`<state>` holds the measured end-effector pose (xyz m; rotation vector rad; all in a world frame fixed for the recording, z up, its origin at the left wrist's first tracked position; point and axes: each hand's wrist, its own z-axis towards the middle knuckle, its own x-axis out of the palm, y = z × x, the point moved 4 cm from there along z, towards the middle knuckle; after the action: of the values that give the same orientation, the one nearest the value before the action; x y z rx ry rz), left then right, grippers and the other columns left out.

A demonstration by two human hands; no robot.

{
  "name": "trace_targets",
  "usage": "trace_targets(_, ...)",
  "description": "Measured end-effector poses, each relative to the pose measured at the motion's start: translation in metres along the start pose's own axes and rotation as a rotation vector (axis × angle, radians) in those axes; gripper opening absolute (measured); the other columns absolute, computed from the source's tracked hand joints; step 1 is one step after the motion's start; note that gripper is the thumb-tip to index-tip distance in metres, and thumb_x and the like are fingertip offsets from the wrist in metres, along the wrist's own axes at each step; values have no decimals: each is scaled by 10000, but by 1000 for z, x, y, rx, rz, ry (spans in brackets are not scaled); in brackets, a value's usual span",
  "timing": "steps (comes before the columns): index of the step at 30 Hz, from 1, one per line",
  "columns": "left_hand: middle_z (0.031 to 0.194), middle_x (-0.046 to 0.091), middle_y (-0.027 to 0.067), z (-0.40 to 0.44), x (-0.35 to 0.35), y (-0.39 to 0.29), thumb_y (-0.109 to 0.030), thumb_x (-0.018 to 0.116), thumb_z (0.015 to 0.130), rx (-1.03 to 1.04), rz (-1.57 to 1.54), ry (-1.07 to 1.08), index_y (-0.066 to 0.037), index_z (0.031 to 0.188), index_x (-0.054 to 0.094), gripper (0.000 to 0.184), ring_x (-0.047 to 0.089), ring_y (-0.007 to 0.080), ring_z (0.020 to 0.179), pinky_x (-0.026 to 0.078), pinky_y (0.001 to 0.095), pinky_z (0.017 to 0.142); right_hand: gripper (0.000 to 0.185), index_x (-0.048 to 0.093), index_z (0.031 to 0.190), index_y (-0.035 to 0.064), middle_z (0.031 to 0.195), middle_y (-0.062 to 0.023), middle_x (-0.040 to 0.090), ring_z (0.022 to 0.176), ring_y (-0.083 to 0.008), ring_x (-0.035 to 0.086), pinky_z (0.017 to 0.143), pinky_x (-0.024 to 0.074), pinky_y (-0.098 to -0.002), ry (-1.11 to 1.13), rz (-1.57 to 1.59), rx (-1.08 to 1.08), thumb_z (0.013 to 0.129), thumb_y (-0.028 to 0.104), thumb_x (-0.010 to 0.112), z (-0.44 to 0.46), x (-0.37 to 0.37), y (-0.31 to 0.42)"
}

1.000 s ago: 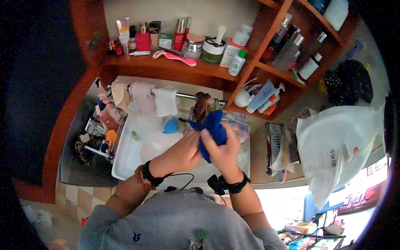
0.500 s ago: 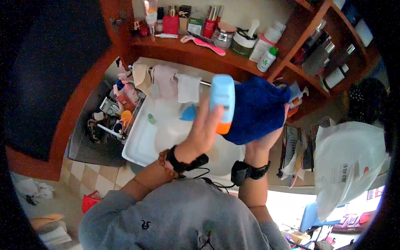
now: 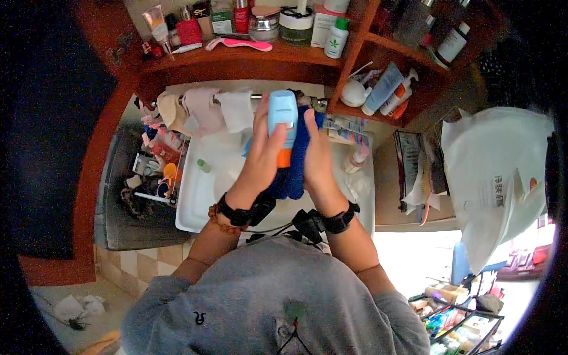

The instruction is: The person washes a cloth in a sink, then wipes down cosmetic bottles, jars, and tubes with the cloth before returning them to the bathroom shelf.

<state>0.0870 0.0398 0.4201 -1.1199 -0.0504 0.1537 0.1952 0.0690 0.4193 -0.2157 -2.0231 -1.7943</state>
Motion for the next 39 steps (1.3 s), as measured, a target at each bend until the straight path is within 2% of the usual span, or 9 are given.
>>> trace_targets(3,1434,371,113,6,-7,-23,-387,441,979,41,-378,152,-26,1384,358,549,236,240,1385,176,373,1124,420,566,1039,94,863,-37,602,767,-191,591,713,498,-320,338,681,320,970,480,415,5,-11,-29)
trace_targets(9,1386,425,105,11,0,-37,-414,495,949,219,-124,282,-31,1359,377,574,263,223,1367,218,355,1102,420,596,1015,67,902,-62,643,777,-158,633,681,516,-293,158,312,281,961,457,450,-21,0,6)
trace_targets(17,1174,583,157,-16,11,-35,-368,464,978,108,-261,-15,15,1293,406,499,545,210,1092,378,355,990,330,573,1020,60,876,-44,635,780,-145,631,678,524,-281,169,522,293,944,377,520,-21,-1,-15)
trace_targets(19,1165,584,147,-14,-13,-32,-292,427,1003,135,-216,-299,0,1190,439,348,556,206,1088,412,358,974,358,576,1044,14,893,-69,650,776,-159,648,687,539,-282,-99,168,265,942,357,550,-26,-17,-12)
trace_targets(23,1042,611,122,3,-41,-39,-277,507,970,93,111,-315,-11,1102,520,297,581,219,961,449,376,851,564,454,1294,38,1211,-111,563,1069,-236,571,943,455,-382,100,503,-185,947,484,468,-43,-6,21)
trace_targets(27,1071,564,220,-13,7,-33,-135,583,869,299,481,-41,-12,1163,513,326,558,398,948,455,442,782,621,299,1421,52,1318,-90,464,1098,-204,506,993,377,-358,65,126,-492,976,468,419,-50,7,16)
trace_targets(32,1206,488,246,-28,18,-21,-93,558,823,74,507,279,2,1274,421,481,452,422,1162,393,413,967,199,562,984,22,842,-5,566,746,-90,512,674,417,-232,-123,-324,-597,905,192,629,-40,6,29)
trace_targets(35,1077,488,247,-40,18,-29,-28,526,825,402,576,241,93,1218,400,431,506,403,972,420,435,885,207,565,970,16,821,-4,574,714,-83,512,649,423,-232,-177,-420,-453,882,182,651,-39,-3,36)
trace_targets(39,1111,520,187,-47,7,-38,-89,513,908,87,258,390,50,1287,361,431,540,306,970,433,385,882,221,573,764,43,712,12,584,630,-69,502,580,419,-251,-139,-382,-425,894,213,624,-29,-10,55)
